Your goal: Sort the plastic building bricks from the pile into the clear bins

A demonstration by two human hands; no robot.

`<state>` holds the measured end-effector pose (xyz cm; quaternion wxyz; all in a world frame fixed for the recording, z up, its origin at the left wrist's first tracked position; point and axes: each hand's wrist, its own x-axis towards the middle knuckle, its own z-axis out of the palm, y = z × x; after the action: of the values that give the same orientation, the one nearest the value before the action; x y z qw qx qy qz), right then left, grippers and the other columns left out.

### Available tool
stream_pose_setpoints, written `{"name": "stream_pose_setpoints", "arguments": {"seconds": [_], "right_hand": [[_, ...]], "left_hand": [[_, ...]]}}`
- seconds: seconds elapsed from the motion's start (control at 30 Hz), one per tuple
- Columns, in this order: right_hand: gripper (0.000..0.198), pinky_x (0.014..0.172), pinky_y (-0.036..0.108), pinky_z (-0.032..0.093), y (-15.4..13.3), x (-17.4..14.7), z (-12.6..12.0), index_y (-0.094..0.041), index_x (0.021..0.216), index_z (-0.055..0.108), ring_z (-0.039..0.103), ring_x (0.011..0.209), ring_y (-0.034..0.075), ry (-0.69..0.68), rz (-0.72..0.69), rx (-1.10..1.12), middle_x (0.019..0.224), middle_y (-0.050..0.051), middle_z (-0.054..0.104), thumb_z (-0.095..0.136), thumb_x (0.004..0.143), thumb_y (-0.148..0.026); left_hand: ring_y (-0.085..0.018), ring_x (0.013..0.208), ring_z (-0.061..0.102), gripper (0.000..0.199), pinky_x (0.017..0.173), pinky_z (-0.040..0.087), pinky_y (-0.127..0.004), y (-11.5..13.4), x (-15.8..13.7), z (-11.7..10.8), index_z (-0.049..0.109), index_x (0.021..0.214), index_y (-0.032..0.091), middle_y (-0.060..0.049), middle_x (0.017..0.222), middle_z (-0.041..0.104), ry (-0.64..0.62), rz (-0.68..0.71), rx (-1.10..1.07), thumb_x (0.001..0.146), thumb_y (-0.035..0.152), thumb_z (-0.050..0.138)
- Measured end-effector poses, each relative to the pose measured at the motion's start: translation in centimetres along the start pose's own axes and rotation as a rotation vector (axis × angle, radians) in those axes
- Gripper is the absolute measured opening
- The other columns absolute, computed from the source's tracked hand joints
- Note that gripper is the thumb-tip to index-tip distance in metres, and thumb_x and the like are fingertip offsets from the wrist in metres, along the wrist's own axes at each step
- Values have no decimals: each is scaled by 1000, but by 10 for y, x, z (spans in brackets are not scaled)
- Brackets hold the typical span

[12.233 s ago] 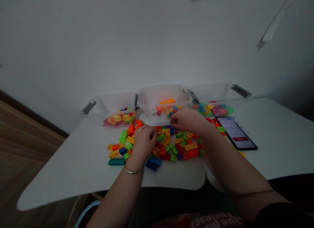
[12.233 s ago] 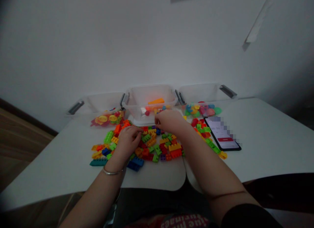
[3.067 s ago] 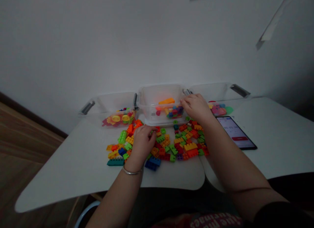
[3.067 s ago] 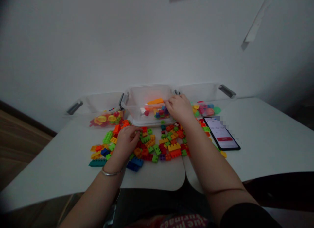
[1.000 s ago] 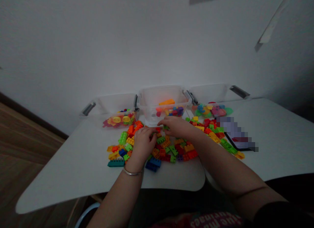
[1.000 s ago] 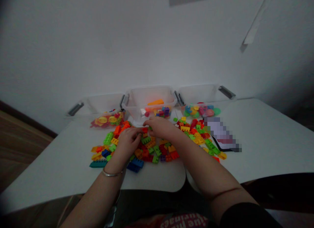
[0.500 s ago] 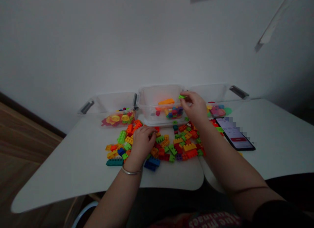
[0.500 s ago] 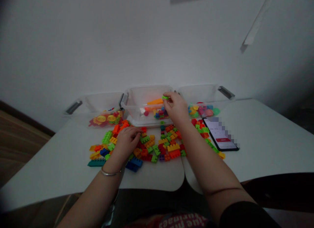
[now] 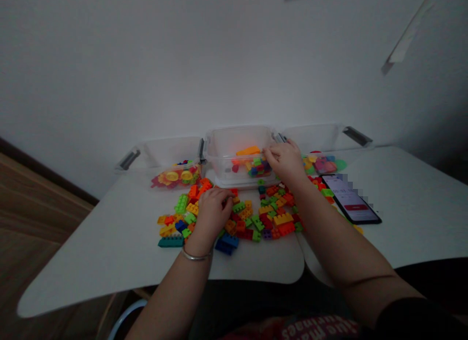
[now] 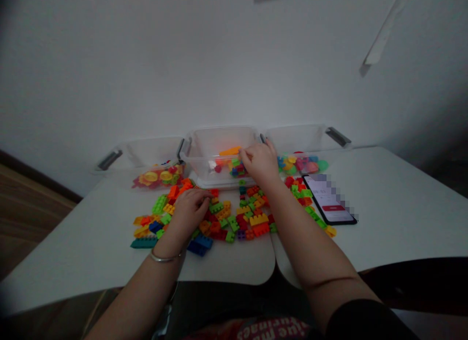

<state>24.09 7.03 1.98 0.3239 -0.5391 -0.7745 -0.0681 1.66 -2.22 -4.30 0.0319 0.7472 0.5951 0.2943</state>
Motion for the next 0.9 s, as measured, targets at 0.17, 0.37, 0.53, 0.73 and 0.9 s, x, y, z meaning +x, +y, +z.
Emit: {"name": "stream_pose_setpoints", "arguments": {"seconds": [0.17, 0.37, 0.53, 0.73, 0.9], "right_hand": [[44, 102, 47, 39, -1, 2, -3, -19, 78, 71, 64, 92, 26, -61, -43, -59, 86, 11, 73, 34, 97, -33], [41, 107, 48, 34, -4, 0, -6, -18, 85, 71, 62, 98, 27, -110, -27, -52, 95, 12, 73, 34, 98, -32], [32, 106, 44, 35, -14, -3, -20, -19, 107, 70, 60, 107, 26, 31, -60, 92, 111, 9, 71, 42, 95, -29], [25, 81, 29, 47, -35, -9, -45, -21, 103, 74, 65, 88, 18, -261, -240, 249, 98, 4, 74, 52, 91, -25], [29, 82, 27, 47, -44, -19, -25, -26, 103, 76, 67, 94, 19, -780, -429, 145, 103, 3, 75, 60, 83, -12]], "left_hand": [[-24, 99, 63, 23, 96, 46, -44, 0, 0, 0, 74, 92, 22, -5, 98, 75, -1, 7, 2, 88, 25, 52], [-25, 100, 63, 22, 96, 46, -43, 0, 0, -1, 74, 92, 22, -5, 98, 75, -6, 7, 7, 87, 24, 52], [-25, 101, 62, 23, 96, 45, -44, 0, -1, -1, 73, 96, 23, -5, 99, 74, -5, -9, 8, 87, 25, 52], [-28, 98, 62, 30, 90, 47, -44, 1, 0, -1, 71, 110, 21, -8, 95, 72, 17, -83, 36, 84, 26, 55], [-27, 96, 62, 30, 89, 47, -43, 2, 0, -2, 72, 108, 23, -7, 92, 72, 11, -42, 27, 84, 24, 54]]}}
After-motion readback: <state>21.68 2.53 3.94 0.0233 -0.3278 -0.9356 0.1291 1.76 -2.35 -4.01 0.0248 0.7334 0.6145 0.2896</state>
